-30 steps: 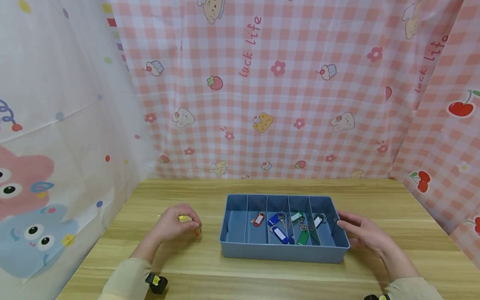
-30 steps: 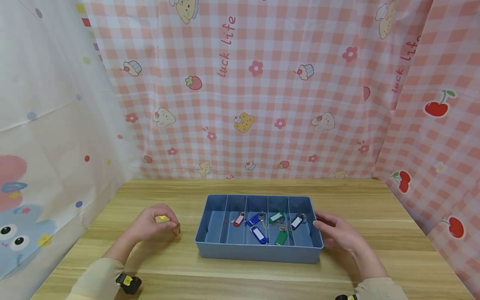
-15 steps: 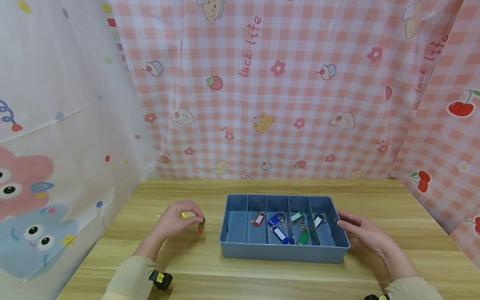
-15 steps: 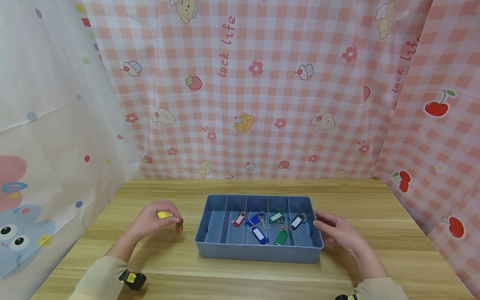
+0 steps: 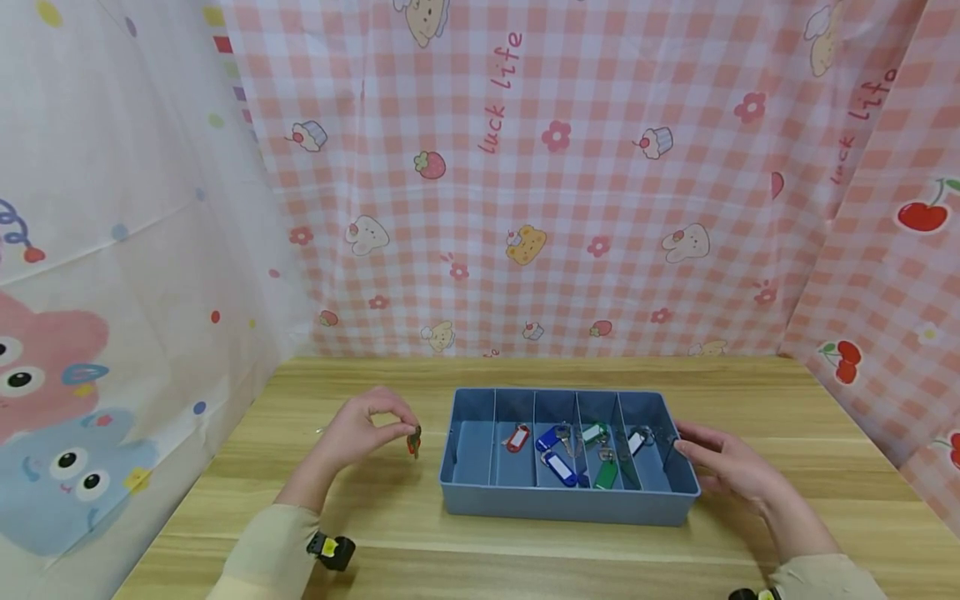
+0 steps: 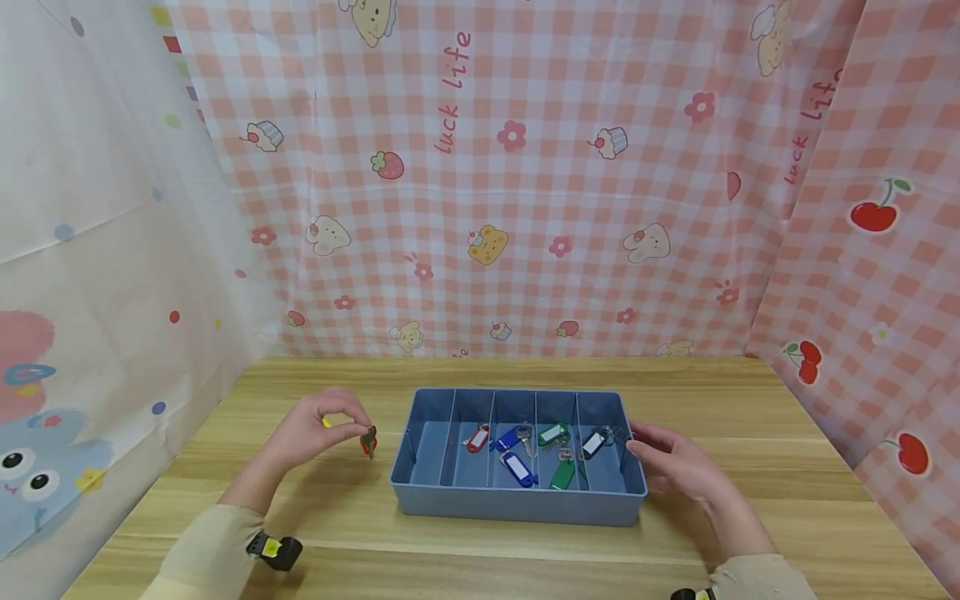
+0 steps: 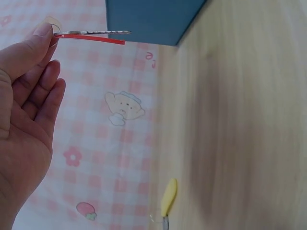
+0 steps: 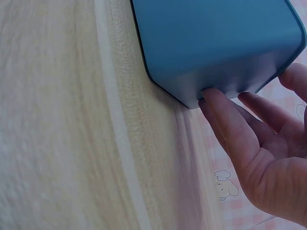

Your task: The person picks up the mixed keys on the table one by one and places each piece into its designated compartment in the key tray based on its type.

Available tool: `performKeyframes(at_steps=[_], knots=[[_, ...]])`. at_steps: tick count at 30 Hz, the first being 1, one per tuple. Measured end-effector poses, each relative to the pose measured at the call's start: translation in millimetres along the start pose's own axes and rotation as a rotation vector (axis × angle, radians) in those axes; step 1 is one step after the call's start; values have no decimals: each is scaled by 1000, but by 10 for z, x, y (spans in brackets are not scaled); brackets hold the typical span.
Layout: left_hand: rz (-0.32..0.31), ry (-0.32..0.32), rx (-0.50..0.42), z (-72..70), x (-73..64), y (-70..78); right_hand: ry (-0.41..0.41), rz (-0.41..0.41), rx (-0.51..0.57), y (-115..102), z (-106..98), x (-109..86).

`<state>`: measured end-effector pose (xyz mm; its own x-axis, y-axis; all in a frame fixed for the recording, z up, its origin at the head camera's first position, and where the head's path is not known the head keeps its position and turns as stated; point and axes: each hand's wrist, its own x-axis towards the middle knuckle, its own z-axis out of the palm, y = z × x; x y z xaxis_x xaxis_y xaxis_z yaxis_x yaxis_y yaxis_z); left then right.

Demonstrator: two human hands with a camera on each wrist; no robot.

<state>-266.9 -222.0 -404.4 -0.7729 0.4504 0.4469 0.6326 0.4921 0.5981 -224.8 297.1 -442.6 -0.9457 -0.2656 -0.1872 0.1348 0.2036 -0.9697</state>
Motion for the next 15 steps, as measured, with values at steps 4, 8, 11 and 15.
performKeyframes(at_steps=[4,8,11,15], knots=[[10,5,-11,7,46,48,9,13,-11,-4,-3,1],[32,6,-22,23,107,102,9,17,-19,-7,-7,2],[51,0,-39,37,156,153,5,15,-22,-9,-10,2],[78,-8,-65,68,227,201,1,12,-22,-11,-11,2]])
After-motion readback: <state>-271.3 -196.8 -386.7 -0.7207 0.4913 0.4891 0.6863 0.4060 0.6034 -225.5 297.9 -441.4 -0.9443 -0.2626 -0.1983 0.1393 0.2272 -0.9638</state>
